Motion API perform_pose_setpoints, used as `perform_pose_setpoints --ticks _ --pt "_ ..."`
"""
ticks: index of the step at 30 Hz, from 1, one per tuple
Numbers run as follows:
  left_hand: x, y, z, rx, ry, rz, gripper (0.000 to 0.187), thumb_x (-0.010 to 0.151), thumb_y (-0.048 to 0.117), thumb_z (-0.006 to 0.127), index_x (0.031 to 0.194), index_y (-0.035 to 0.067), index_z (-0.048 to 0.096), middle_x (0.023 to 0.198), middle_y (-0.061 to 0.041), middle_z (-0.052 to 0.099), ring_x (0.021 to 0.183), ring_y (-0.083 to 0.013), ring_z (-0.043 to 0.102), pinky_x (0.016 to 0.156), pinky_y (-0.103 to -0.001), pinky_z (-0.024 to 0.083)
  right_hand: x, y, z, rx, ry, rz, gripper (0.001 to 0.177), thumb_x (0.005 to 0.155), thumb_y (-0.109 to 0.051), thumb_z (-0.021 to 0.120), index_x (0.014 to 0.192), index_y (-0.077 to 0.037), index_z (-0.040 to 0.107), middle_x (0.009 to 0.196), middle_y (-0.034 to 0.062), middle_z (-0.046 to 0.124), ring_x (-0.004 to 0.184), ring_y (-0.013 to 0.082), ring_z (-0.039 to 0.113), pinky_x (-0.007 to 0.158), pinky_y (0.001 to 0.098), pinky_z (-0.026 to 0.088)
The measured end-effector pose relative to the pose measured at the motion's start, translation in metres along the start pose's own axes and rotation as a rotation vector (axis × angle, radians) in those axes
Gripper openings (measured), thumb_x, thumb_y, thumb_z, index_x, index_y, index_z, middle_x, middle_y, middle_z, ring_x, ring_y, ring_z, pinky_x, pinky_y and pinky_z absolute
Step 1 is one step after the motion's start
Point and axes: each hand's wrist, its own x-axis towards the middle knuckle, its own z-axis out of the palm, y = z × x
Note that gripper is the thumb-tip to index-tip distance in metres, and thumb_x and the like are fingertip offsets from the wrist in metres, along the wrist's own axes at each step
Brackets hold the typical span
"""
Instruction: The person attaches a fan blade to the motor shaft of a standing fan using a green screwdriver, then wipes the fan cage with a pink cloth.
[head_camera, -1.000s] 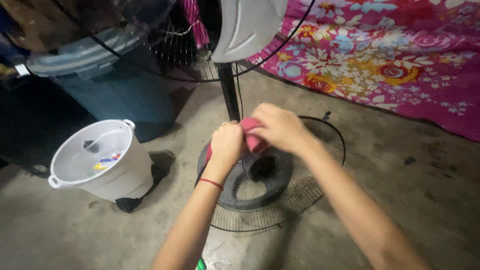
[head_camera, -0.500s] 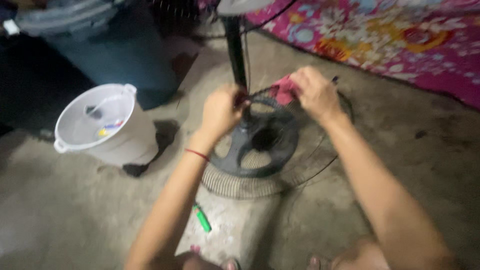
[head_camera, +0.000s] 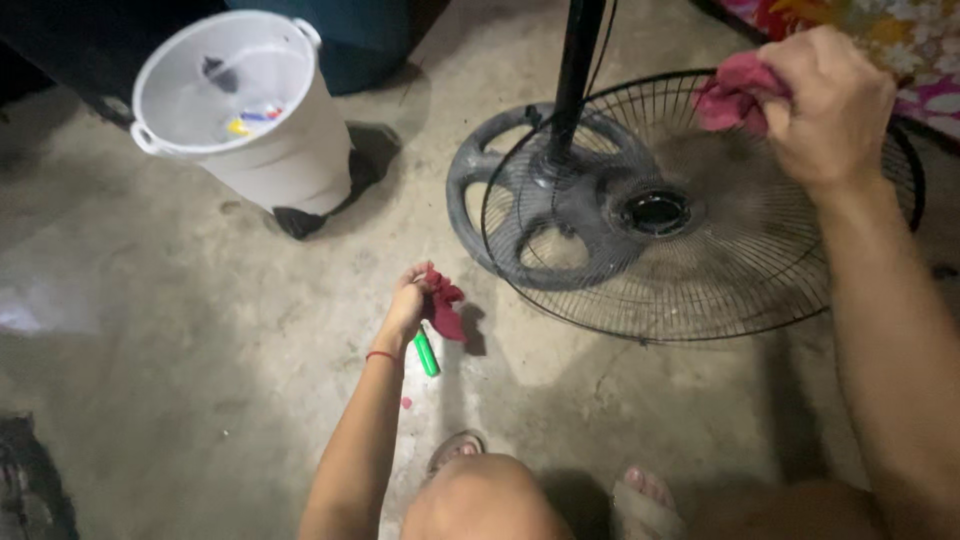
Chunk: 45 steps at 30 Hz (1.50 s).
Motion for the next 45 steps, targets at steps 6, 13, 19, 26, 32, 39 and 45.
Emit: perform_pose_setpoints --ticks 6,13,19,26,32,39,45 --pt "0.006 -0.024 -0.016 0.16 -0.013 -0.199 0.049 0.089 -0.007 0.044 0.136 0.002 0.053 0.101 -0.009 0.069 0.091 -0.0229 0.068 0.083 -0.036 0.056 0.007 -0.008 0.006 0.138 -0.05 0.08 0.03 0.083 -0.001 0.073 0.112 -0.006 0.07 0.111 0.0083 0.07 0.102 0.0265 0.069 0.088 0.0351 0.056" --pt "-0.001 -0.024 0.014 0.231 -0.003 -0.086 0.032 0.099 0.002 0.045 0.126 0.003 0.063 0.098 -0.01 0.068 0.087 -0.0191 0.066 0.079 -0.031 0.055 0.024 -0.025 0.013 0.203 -0.053 0.056 0.035 0.08 -0.002 0.073 0.115 -0.005 0.072 0.111 0.0108 0.069 0.102 0.0292 0.068 0.09 0.0387 0.056" --pt "-0.031 0.112 0.115 0.337 -0.353 0.126 0.029 0.088 -0.002 0.041 0.098 -0.004 0.067 0.083 -0.01 0.068 0.072 -0.0187 0.066 0.068 -0.03 0.055 0.014 -0.017 0.018 0.155 -0.041 0.185 0.029 0.084 -0.005 0.077 0.112 -0.011 0.074 0.109 0.0069 0.069 0.108 0.0287 0.068 0.089 0.0403 0.056" --pt "-0.036 0.262 0.198 0.613 -0.249 -0.014 0.023 0.088 0.0 0.044 0.101 0.005 0.062 0.082 -0.012 0.072 0.073 -0.027 0.068 0.064 -0.04 0.056 0.032 -0.029 0.005 0.175 -0.031 0.288 0.026 0.084 -0.013 0.082 0.109 -0.012 0.076 0.105 0.0039 0.07 0.101 0.0272 0.067 0.085 0.0393 0.055" --pt "0.016 0.115 0.064 0.813 -0.201 0.046 0.017 0.09 0.005 0.059 0.103 0.002 0.069 0.093 -0.011 0.07 0.084 -0.02 0.065 0.074 -0.035 0.054 0.039 -0.046 0.023 0.205 -0.069 0.193 0.026 0.085 -0.012 0.081 0.11 -0.011 0.075 0.109 0.004 0.07 0.106 0.027 0.066 0.088 0.0389 0.054" --pt "0.027 0.016 0.02 1.061 -0.315 -0.225 0.03 0.08 0.019 0.065 0.105 0.003 0.063 0.105 -0.019 0.073 0.09 -0.0263 0.069 0.075 -0.042 0.057 0.039 -0.056 0.027 0.191 -0.152 0.149 0.024 0.088 -0.014 0.082 0.109 -0.01 0.071 0.107 0.0059 0.067 0.103 0.0282 0.064 0.088 0.0403 0.053" --pt "-0.011 0.241 0.139 1.374 -0.323 0.228 0.065 0.069 0.029 0.081 0.123 -0.002 0.065 0.115 -0.019 0.074 0.106 -0.0287 0.071 0.092 -0.037 0.055 0.061 -0.067 0.019 0.289 -0.13 0.145 0.022 0.085 -0.014 0.077 0.106 -0.014 0.072 0.101 0.0047 0.065 0.098 0.0286 0.064 0.081 0.0402 0.054"
